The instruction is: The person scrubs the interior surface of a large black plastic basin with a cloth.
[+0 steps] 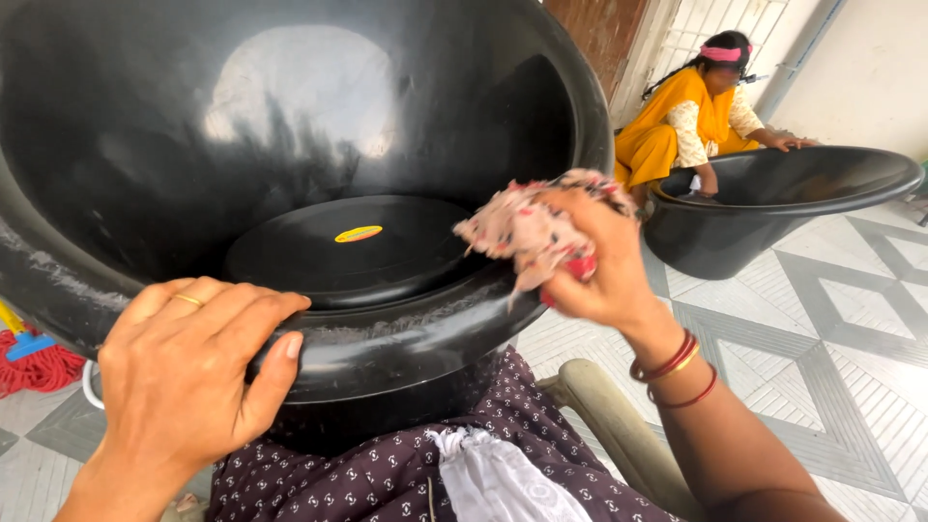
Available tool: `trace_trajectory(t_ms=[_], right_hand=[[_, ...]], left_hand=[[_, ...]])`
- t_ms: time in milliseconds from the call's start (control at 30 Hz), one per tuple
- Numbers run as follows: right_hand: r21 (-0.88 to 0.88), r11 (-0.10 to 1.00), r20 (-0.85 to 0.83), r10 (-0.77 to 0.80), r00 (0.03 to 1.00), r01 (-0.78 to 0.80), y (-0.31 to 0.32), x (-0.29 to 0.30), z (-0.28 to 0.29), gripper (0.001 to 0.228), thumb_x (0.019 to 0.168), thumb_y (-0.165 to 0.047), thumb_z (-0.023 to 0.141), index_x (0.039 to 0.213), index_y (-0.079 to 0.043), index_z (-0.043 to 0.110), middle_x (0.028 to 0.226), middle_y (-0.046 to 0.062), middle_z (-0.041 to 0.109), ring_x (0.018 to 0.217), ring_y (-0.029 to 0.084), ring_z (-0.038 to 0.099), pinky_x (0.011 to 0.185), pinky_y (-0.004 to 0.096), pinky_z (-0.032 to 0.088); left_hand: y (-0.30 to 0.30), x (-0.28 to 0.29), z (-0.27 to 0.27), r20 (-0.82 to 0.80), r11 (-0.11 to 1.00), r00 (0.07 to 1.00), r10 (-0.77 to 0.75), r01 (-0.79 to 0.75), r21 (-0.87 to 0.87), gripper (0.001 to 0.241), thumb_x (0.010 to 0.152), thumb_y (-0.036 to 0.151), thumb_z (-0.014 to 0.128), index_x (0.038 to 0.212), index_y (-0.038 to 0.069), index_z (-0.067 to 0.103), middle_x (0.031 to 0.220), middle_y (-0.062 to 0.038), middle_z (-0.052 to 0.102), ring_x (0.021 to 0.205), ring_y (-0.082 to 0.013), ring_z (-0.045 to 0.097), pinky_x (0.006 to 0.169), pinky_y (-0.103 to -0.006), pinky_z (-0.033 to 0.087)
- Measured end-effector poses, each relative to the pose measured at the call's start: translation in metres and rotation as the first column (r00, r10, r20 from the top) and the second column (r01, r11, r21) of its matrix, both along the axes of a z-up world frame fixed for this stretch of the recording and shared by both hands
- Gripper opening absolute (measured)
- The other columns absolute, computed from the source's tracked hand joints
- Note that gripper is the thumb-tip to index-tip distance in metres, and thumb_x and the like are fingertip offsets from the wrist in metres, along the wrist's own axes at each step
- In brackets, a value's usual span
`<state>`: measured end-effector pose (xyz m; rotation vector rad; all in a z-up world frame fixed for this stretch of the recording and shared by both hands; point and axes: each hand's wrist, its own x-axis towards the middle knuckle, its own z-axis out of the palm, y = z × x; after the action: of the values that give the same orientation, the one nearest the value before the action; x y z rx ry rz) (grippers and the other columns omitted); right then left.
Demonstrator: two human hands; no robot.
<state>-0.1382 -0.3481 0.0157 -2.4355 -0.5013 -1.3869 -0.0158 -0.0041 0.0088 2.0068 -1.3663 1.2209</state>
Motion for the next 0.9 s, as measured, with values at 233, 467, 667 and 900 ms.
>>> trace_trajectory(t_ms=[233, 467, 667, 900], right_hand=[[-0.131, 0.986, -0.071, 0.091, 0.993, -0.1, 0.079, -0.006, 0.001, 0.053, 0.074, -0.022, 0.074, 0.123, -0.005, 0.062, 0.105, 0.012, 0.07, 0.09, 0.032, 0.066, 0.083, 0.04, 0.051], [-0.136, 0.97, -0.336, 0.146, 0.93, -0.201, 0.15, 0.021, 0.019, 0.066, 0.069, -0.028, 0.076, 0.131, -0.009, 0.062, 0.086, 0.011, 0.069, 0.076, 0.034, 0.065, 0.073, 0.045, 0.049], [-0.176, 0.919, -0.375, 0.269, 0.887, -0.353, 0.157, 0.031, 0.026, 0.077, 0.078, -0.037, 0.078, 0.142, -0.005, 0.053, 0.1, 0.02, 0.067, 0.094, 0.039, 0.065, 0.085, 0.05, 0.048], [0.022, 0.894, -0.508, 0.395, 0.765, -0.447, 0.075, -0.015, 0.038, 0.069, 0.084, -0.026, 0.079, 0.145, -0.003, 0.056, 0.134, 0.015, 0.072, 0.127, 0.029, 0.067, 0.11, 0.041, 0.049]], left_hand=[[0.003, 0.008, -0.009, -0.011, 1.0, 1.0, -0.025, 0.024, -0.009, 0.03, 0.086, 0.036, 0.066, 0.104, 0.014, 0.075, 0.094, -0.003, 0.072, 0.092, -0.0269, 0.067, 0.089, -0.0415, 0.048], [0.019, -0.004, 0.007, -0.123, 0.951, 0.944, -0.307, 0.298, -0.085, 0.098, 0.078, 0.078, 0.056, 0.147, 0.009, 0.05, 0.122, -0.011, 0.068, 0.105, -0.0319, 0.065, 0.092, -0.0413, 0.043], [0.017, 0.0, -0.002, -0.149, 0.956, 0.945, -0.292, 0.284, -0.069, 0.099, 0.073, 0.069, 0.073, 0.148, 0.009, 0.05, 0.124, -0.01, 0.071, 0.108, -0.0289, 0.067, 0.097, -0.0413, 0.044], [0.014, 0.002, -0.005, -0.115, 0.968, 0.961, -0.251, 0.247, -0.047, 0.074, 0.074, 0.049, 0.081, 0.135, 0.013, 0.061, 0.118, -0.006, 0.072, 0.103, -0.0273, 0.068, 0.095, -0.041, 0.044]])
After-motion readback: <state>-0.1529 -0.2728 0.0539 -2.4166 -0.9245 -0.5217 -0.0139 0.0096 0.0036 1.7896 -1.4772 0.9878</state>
